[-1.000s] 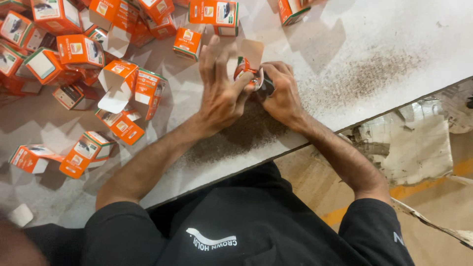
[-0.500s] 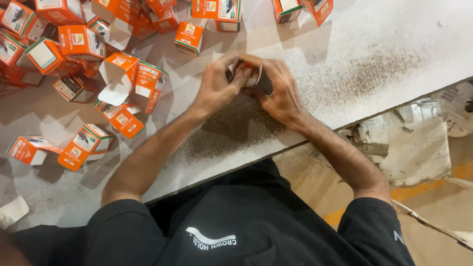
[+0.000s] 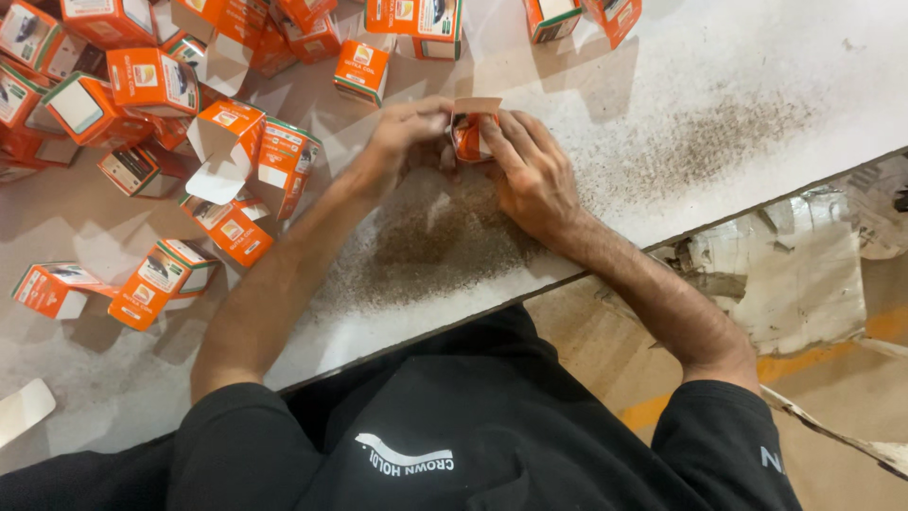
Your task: The person folds small orange cardboard cartons on a white work table, opens each folded carton, places a small packaged product inside, and closes the box, setting finished boxes with a pile of cartons and products on the table.
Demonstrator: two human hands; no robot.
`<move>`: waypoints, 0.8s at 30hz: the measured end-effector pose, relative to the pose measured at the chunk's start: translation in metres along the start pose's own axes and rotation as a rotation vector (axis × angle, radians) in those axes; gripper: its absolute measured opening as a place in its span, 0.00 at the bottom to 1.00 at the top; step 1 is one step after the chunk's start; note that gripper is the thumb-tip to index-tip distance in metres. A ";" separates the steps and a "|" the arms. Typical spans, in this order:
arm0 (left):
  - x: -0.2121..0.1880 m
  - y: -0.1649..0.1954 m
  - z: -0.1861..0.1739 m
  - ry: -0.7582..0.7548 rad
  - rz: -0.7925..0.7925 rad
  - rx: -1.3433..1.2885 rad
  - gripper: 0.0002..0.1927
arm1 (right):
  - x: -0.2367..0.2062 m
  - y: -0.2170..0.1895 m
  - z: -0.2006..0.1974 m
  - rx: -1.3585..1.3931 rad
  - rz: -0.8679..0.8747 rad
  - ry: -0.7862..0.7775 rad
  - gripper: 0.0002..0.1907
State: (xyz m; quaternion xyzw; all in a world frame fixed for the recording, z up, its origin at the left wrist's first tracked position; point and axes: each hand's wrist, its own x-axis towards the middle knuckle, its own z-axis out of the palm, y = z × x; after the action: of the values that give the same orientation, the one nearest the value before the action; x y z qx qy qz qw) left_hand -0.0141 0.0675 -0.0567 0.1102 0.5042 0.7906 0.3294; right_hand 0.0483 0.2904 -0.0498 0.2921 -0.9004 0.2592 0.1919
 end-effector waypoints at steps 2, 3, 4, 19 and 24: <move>0.008 -0.003 0.000 0.077 0.025 0.185 0.09 | 0.000 -0.001 0.000 -0.008 0.002 0.000 0.32; 0.011 -0.005 0.001 0.092 0.041 0.218 0.08 | 0.000 -0.001 0.001 -0.018 0.006 0.006 0.31; 0.015 -0.008 0.004 0.103 0.060 0.255 0.07 | 0.001 -0.001 0.001 -0.031 0.008 0.016 0.31; -0.006 -0.013 0.017 0.048 0.866 1.219 0.17 | -0.016 0.016 0.015 0.205 0.243 0.028 0.29; -0.004 -0.017 0.018 0.072 0.816 1.137 0.11 | -0.016 0.015 0.015 0.212 0.283 0.024 0.29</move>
State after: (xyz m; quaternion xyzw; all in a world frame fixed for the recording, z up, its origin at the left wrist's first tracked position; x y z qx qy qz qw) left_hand 0.0053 0.0824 -0.0622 0.4197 0.7684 0.4681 -0.1194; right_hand 0.0484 0.2991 -0.0751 0.1779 -0.8978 0.3806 0.1322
